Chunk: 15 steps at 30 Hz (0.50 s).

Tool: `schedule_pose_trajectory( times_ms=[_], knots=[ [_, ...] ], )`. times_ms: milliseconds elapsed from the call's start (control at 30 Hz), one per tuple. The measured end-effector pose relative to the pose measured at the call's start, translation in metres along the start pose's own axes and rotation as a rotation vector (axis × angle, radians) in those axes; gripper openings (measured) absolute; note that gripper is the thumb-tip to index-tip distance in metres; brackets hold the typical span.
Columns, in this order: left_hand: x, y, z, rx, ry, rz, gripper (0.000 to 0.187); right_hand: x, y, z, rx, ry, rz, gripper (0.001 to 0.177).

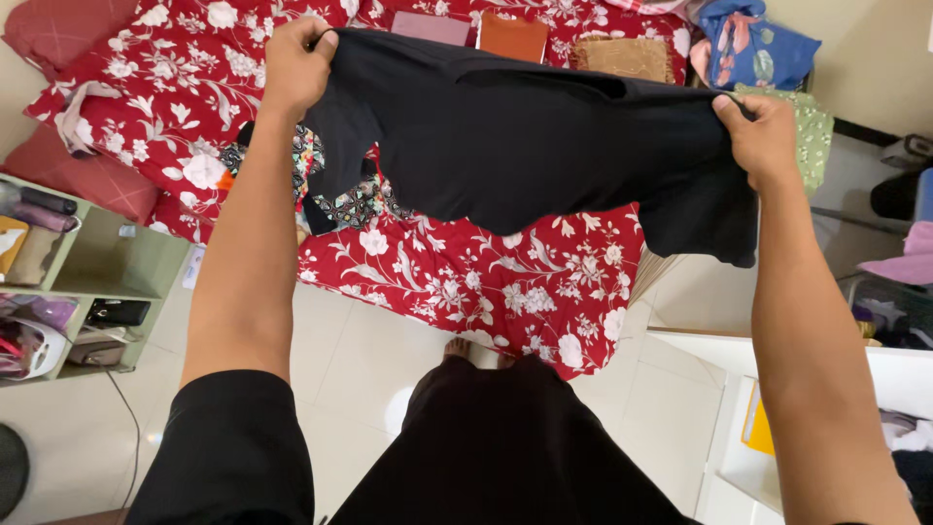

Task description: The person folds several items of clothing on a bed, including a blue shirt, black pants, grey shorts, and a grey shirt, smoothing them by hand and placing them in a stack.

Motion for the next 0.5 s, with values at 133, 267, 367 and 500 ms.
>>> schedule_pose_trajectory(
  times_ms=[133, 267, 367, 500],
  knots=[
    [-0.039, -0.01, -0.059, -0.014, 0.004, 0.077, 0.01, 0.009, 0.06, 0.009, 0.3, 0.168, -0.054, 0.039],
    [-0.1, -0.065, -0.148, 0.142, 0.013, 0.117, 0.009, 0.022, 0.112, 0.037, 0.335, 0.298, -0.021, 0.039],
    [-0.141, -0.131, -0.213, 0.125, 0.035, 0.161, 0.014, 0.049, 0.119, 0.065, 0.452, 0.324, 0.079, 0.032],
    [-0.171, -0.217, -0.285, 0.294, -0.021, 0.399, 0.019, 0.11, 0.097, 0.083, 0.281, 0.257, -0.002, 0.028]
  ],
)
Point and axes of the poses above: each hand's wrist, its own x-axis away from the middle knuckle, its own z-axis out of the back of the hand, y = z × x, the point moved 6 cm from there along -x, towards the middle knuckle, and after that the axes turned 12 degrees about -y, right-handed, at the moved point
